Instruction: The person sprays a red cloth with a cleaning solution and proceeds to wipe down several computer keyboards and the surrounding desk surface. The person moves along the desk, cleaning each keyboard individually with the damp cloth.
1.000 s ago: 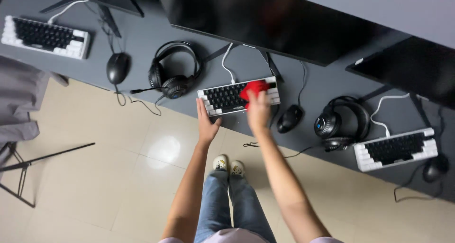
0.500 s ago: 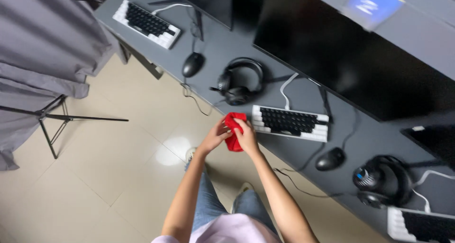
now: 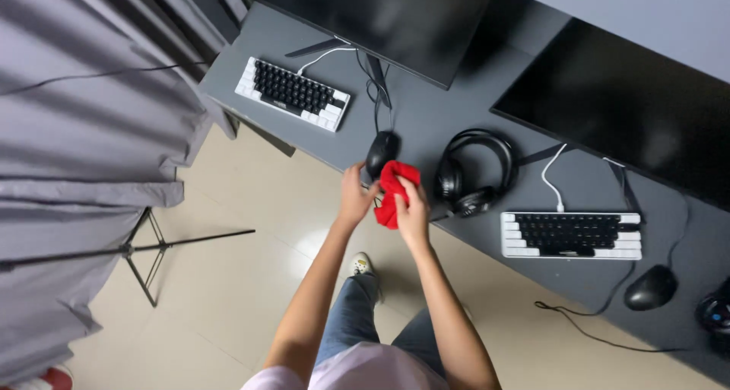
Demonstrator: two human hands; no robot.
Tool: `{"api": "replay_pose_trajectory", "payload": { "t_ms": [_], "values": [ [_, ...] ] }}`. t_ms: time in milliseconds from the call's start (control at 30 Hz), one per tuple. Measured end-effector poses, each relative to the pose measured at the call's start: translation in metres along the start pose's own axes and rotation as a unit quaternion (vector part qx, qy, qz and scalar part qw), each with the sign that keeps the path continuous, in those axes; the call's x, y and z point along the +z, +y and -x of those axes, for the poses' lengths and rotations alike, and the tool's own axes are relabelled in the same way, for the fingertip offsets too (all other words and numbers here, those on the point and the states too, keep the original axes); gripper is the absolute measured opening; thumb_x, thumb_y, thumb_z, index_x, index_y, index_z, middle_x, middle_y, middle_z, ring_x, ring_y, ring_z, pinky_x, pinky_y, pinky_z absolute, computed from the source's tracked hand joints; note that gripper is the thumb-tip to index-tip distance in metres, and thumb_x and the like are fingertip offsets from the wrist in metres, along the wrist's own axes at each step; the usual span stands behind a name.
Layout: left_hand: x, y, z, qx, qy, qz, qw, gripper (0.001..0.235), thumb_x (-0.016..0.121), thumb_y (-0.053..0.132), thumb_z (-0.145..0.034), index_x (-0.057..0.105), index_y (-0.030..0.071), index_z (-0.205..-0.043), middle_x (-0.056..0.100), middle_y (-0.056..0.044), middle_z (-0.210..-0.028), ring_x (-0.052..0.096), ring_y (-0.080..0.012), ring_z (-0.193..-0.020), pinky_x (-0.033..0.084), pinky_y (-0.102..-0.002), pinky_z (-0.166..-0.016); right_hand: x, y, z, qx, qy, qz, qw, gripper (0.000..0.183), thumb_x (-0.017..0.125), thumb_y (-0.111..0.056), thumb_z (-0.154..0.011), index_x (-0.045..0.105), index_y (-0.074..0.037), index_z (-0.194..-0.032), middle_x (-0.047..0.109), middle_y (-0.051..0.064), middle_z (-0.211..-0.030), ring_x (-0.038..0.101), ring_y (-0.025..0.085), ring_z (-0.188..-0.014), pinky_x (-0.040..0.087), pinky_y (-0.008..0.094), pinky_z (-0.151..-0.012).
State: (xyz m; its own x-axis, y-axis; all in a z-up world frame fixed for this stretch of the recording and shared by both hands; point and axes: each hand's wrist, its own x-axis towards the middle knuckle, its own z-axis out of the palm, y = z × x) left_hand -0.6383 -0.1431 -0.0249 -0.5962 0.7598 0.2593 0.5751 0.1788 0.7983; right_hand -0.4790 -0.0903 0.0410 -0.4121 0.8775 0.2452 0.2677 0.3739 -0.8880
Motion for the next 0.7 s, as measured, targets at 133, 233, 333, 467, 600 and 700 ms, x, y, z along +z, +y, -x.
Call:
{"api": "replay_pose_trajectory", "payload": {
  "t_ms": [133,233,333,467,600,700],
  "values": [
    [0.025,0.015,-0.041,0.014,-0.026,-0.051,0.998,0.092,0.085,0.020,-0.072,0.037,-0.001,-0.148,0.046,-0.026,-0.140,0.047,-0.0481,-0.117,0.040,-0.053,-0.101,0.006,0.004,-0.016,0.044,0.020,0.026,0.998,0.038,0.064,-0.007,-0.096,0.063,-0.011,-0.134,0.065,0.018,-0.127,0.066,0.037,-0.114,0.053,0.041,-0.097],
    [0.040,0.028,-0.050,-0.028,-0.067,-0.127,0.989,0.097,0.085,0.018,-0.073,0.034,0.005,-0.153,0.043,-0.020,-0.143,0.047,-0.0449,-0.121,0.039,-0.052,-0.099,0.003,0.008,-0.024,0.028,0.058,0.057,0.996,0.038,0.064,-0.007,-0.096,0.062,-0.009,-0.134,0.064,0.020,-0.128,0.064,0.039,-0.117,0.051,0.042,-0.100],
    [0.044,0.032,-0.050,-0.010,-0.108,-0.143,0.984,0.098,0.083,0.010,-0.069,0.037,0.010,-0.156,0.045,-0.013,-0.145,0.049,-0.0395,-0.123,0.041,-0.047,-0.102,0.000,0.007,-0.032,0.036,0.081,0.066,0.994,0.038,0.063,-0.006,-0.096,0.062,-0.009,-0.134,0.062,0.021,-0.130,0.063,0.041,-0.118,0.050,0.044,-0.101],
    [0.039,0.024,-0.049,0.008,-0.087,-0.038,0.995,0.095,0.085,0.009,-0.069,0.039,0.005,-0.152,0.048,-0.018,-0.142,0.050,-0.0401,-0.124,0.041,-0.047,-0.098,0.001,-0.008,-0.052,0.005,0.072,0.177,0.982,0.044,0.064,-0.001,-0.089,0.068,-0.013,-0.131,0.061,0.018,-0.124,0.056,0.040,-0.116,0.046,0.048,-0.101],
    [0.053,-0.011,-0.043,-0.034,-0.122,-0.031,0.991,0.079,0.088,0.014,-0.071,0.049,0.005,-0.139,0.056,-0.016,-0.133,0.052,-0.0390,-0.123,0.042,-0.048,-0.101,0.028,-0.010,-0.088,-0.138,-0.028,0.331,0.933,0.044,0.066,-0.003,-0.075,0.076,-0.019,-0.114,0.064,0.009,-0.118,0.057,0.032,-0.119,0.041,0.052,-0.099],
    [0.055,-0.022,-0.044,0.001,-0.092,-0.039,0.995,0.075,0.086,0.010,-0.072,0.051,0.005,-0.138,0.056,-0.018,-0.137,0.053,-0.0401,-0.124,0.043,-0.048,-0.104,0.052,0.027,-0.123,-0.139,-0.016,0.322,0.936,0.028,0.068,-0.007,-0.083,0.076,-0.018,-0.108,0.063,0.010,-0.120,0.055,0.035,-0.114,0.040,0.051,-0.100]
  ]
}}
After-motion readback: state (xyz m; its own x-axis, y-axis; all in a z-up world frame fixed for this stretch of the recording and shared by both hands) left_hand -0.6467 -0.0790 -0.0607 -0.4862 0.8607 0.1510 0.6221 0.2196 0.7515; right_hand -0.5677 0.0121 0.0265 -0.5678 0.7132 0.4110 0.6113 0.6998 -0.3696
